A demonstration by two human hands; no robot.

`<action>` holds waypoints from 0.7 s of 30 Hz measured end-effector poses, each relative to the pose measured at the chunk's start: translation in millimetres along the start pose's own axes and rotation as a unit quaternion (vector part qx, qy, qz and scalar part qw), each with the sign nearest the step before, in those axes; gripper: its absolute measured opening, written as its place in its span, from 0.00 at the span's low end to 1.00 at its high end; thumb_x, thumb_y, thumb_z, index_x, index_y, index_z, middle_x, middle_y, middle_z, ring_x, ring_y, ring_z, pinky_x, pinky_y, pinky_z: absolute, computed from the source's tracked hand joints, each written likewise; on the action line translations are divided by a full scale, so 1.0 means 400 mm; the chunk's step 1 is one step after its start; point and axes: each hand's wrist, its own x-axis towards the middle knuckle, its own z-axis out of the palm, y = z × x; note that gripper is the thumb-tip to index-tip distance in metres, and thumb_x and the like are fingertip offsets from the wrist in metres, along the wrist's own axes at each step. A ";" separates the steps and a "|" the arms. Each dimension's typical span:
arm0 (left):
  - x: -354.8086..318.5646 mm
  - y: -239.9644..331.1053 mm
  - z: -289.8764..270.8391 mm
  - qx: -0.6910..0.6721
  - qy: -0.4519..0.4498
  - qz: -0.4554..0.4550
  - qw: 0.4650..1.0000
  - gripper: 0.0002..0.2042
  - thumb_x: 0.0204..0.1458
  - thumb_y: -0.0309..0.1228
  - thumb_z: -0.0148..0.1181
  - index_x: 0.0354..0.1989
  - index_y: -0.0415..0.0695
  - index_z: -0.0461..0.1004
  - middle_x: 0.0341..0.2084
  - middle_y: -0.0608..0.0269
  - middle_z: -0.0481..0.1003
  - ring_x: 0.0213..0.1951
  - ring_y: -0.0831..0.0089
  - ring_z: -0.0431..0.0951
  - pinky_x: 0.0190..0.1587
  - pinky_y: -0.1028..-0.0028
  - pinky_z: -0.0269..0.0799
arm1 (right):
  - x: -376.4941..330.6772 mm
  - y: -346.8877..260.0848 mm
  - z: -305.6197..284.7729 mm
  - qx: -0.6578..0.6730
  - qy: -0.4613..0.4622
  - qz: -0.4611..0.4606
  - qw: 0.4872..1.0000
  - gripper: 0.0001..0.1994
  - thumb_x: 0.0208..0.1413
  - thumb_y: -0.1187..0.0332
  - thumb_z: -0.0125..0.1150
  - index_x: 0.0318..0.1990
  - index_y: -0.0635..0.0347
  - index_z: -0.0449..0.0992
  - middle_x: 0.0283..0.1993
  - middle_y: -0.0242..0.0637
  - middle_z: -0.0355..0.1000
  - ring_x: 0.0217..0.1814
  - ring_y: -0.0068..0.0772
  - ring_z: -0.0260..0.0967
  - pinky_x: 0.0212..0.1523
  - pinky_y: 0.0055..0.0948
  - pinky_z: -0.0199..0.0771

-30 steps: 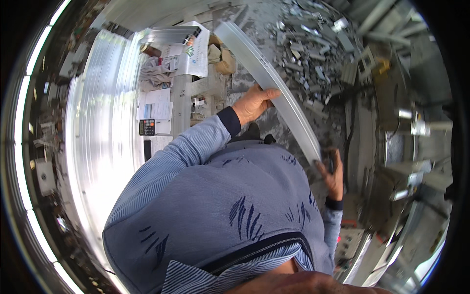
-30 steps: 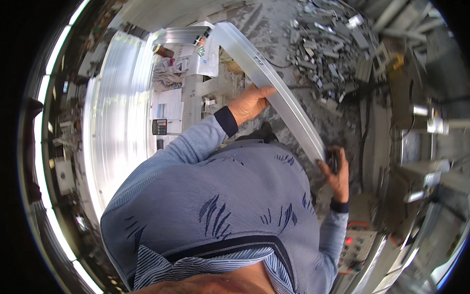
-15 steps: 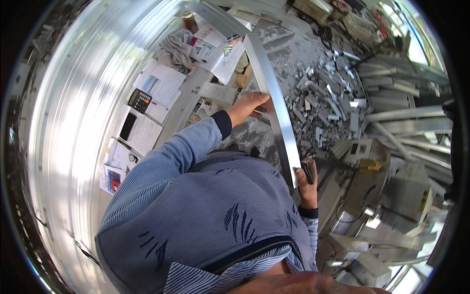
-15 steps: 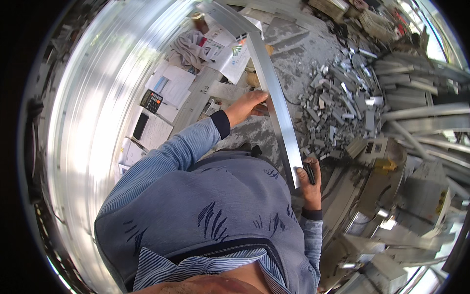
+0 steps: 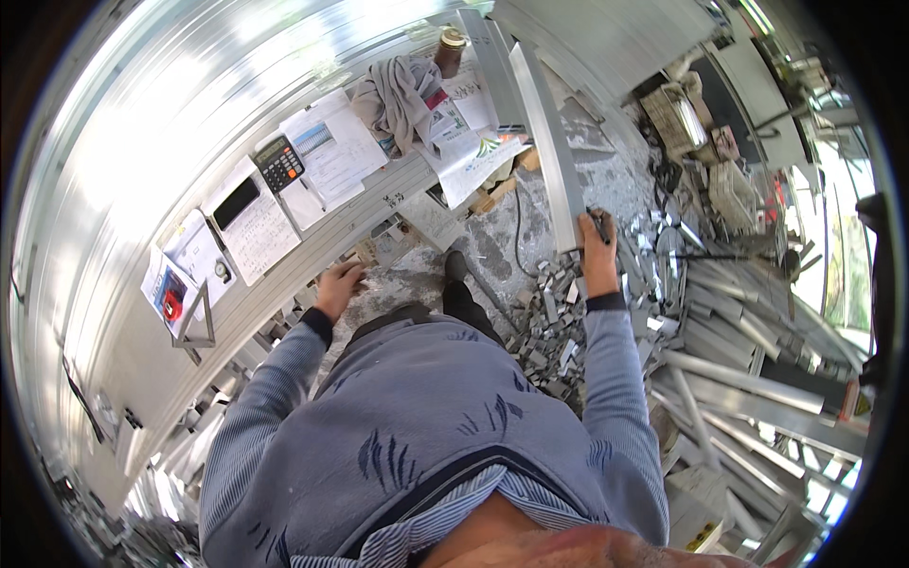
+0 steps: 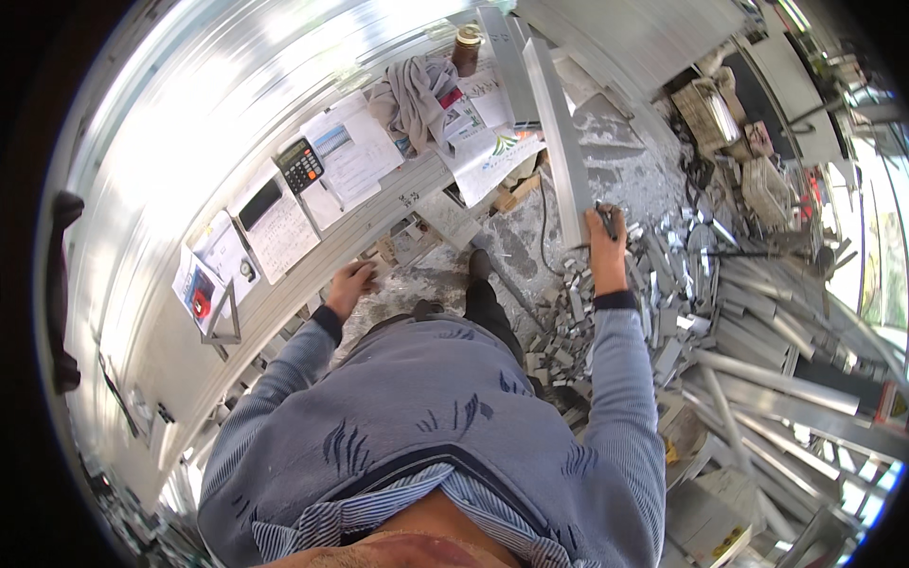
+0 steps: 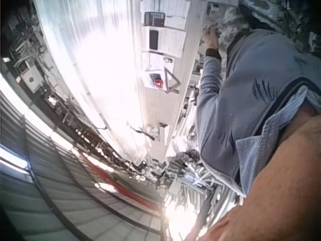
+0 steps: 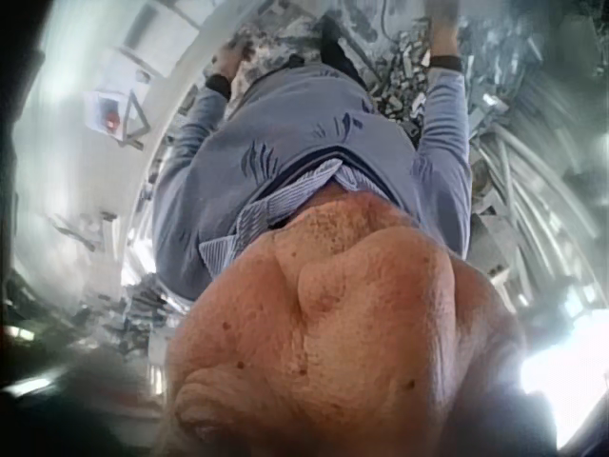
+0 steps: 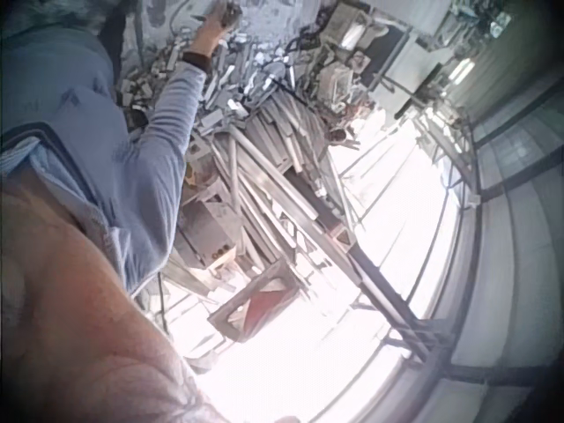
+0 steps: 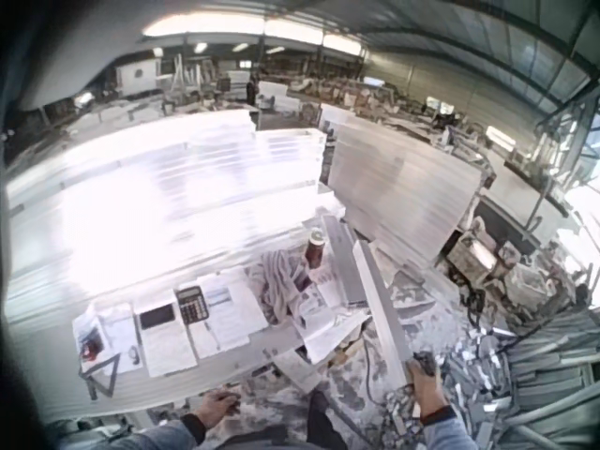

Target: The person operates a metal cutting saw to cut aluminum profiles to length, then marks each cut piece with a marker and stacks them on a nearby table. The person repeats this cycle multiple times, handling the profiles by hand and using the saw's control panel to initiate cuts.

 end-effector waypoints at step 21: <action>-0.319 -0.440 0.314 -0.124 0.408 -0.143 0.893 0.31 0.62 0.23 0.58 0.76 0.47 0.65 0.36 0.51 0.84 0.24 0.66 0.83 0.23 0.69 0.77 | 1.067 0.260 0.313 0.022 -0.063 -0.073 0.995 0.17 0.62 0.64 0.76 0.49 0.61 0.74 0.40 0.28 0.72 0.40 0.20 0.66 0.40 0.25 0.69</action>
